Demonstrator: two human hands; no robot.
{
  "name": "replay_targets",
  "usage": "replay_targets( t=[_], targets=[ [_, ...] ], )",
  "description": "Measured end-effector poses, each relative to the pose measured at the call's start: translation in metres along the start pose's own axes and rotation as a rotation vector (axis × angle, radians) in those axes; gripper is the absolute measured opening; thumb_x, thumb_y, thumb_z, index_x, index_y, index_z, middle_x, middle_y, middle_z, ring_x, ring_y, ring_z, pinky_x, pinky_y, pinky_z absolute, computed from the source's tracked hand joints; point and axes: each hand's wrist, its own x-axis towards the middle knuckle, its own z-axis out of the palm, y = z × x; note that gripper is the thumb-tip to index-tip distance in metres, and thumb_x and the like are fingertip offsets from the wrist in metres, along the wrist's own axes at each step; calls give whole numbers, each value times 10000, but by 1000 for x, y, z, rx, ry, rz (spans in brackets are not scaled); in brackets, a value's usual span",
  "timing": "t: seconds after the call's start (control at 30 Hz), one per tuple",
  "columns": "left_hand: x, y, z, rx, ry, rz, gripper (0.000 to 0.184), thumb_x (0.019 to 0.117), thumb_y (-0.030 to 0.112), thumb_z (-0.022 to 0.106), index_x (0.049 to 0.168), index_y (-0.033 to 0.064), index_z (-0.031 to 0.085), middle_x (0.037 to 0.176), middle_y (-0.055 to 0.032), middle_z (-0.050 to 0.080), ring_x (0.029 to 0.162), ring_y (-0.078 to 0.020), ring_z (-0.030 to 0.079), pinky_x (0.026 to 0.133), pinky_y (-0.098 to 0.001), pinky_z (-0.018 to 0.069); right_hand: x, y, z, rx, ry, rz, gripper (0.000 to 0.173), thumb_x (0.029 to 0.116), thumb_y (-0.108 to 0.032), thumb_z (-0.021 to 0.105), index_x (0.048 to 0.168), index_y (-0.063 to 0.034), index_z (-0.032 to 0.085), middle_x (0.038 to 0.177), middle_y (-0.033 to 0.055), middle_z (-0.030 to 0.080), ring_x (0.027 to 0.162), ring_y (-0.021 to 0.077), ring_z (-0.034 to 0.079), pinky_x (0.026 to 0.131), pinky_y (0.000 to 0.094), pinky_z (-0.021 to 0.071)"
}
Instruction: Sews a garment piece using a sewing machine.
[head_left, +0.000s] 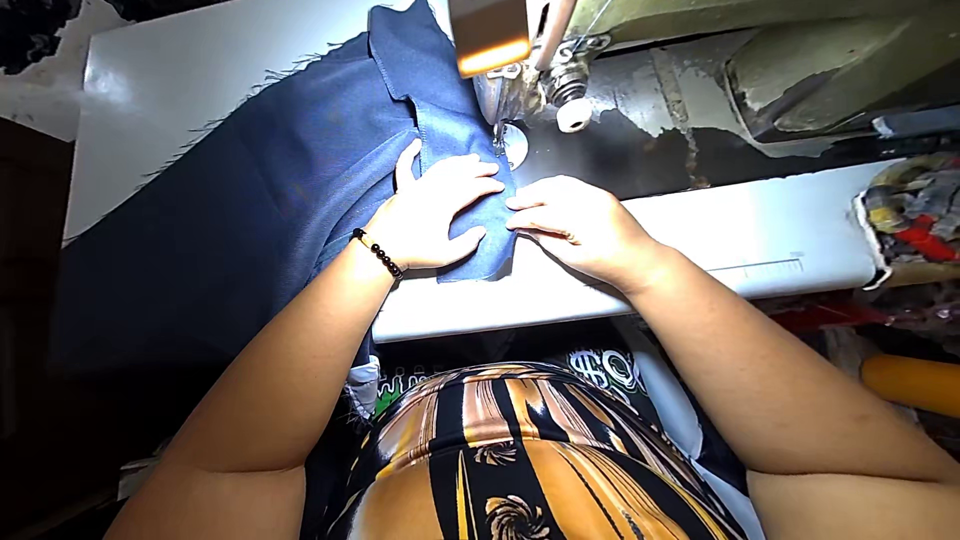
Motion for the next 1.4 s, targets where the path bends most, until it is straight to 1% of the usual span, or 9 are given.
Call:
replay_targets(
  t=[0.53,0.67,0.93,1.07,1.13,1.2,1.27,1.33,1.4],
  targets=[
    [16,-28,-6,-12,-23,54,566,940,480,458,1413,214,620,1534,-6,534,1500,-240,390,1157,-762,52,16,3,-1,-27,-77,103,242,1011,-123,564,1085,-69,788,1243,155,721,1242,311,650,1071,443,490],
    [22,-35,-10,-4,-49,54,585,945,492,445,1433,209,601,1552,-6,514,1516,-242,362,1154,-766,38,18,1,0,-51,-108,160,306,1024,-99,489,1155,-60,763,1334,152,684,1303,317,612,1101,527,428],
    [30,-43,-12,30,-67,67,595,946,498,429,1442,211,590,1556,1,509,1524,-241,348,1159,-762,41,17,0,4,-134,-130,210,365,1036,-118,412,1245,-52,705,1434,111,627,1392,277,536,1155,508,376],
    [23,-36,-16,101,-52,77,571,977,464,415,1454,200,586,1567,-6,501,1531,-249,337,1180,-749,38,13,-18,3,-149,-168,256,354,1032,-158,457,1269,-122,718,1491,85,582,1444,280,476,1206,521,327],
    [24,-33,-17,204,-20,120,583,987,487,382,1447,198,592,1554,-39,512,1510,-307,357,1167,-733,99,-12,-46,4,-117,-56,137,245,948,-146,587,1091,-122,785,1314,101,678,1296,265,586,1104,484,446],
    [21,-35,-13,290,-8,136,608,1004,506,326,1468,203,577,1554,-65,509,1434,-378,430,1093,-707,227,-47,-77,11,2,-3,-24,156,931,-140,650,984,-97,790,1021,92,738,990,219,703,853,406,582],
    [18,-37,-8,322,-17,165,632,1032,474,276,1473,132,573,1500,-123,552,1221,-437,558,928,-700,326,-86,-94,12,98,-27,-54,176,970,-122,588,980,-54,750,817,100,689,780,254,674,688,420,541],
    [15,-32,-8,327,-47,168,647,1040,428,247,1457,56,573,1465,-172,572,1057,-447,620,839,-662,402,-128,-91,-4,14,29,117,222,983,-126,566,999,-49,773,824,96,736,806,235,721,755,404,584],
    [9,-20,-8,318,-97,117,693,1024,468,240,1484,42,537,1508,-175,536,1074,-462,627,845,-645,458,-168,-76,-35,-122,166,416,228,995,-129,577,1006,-34,784,926,89,767,887,182,738,855,352,599]
  ],
)
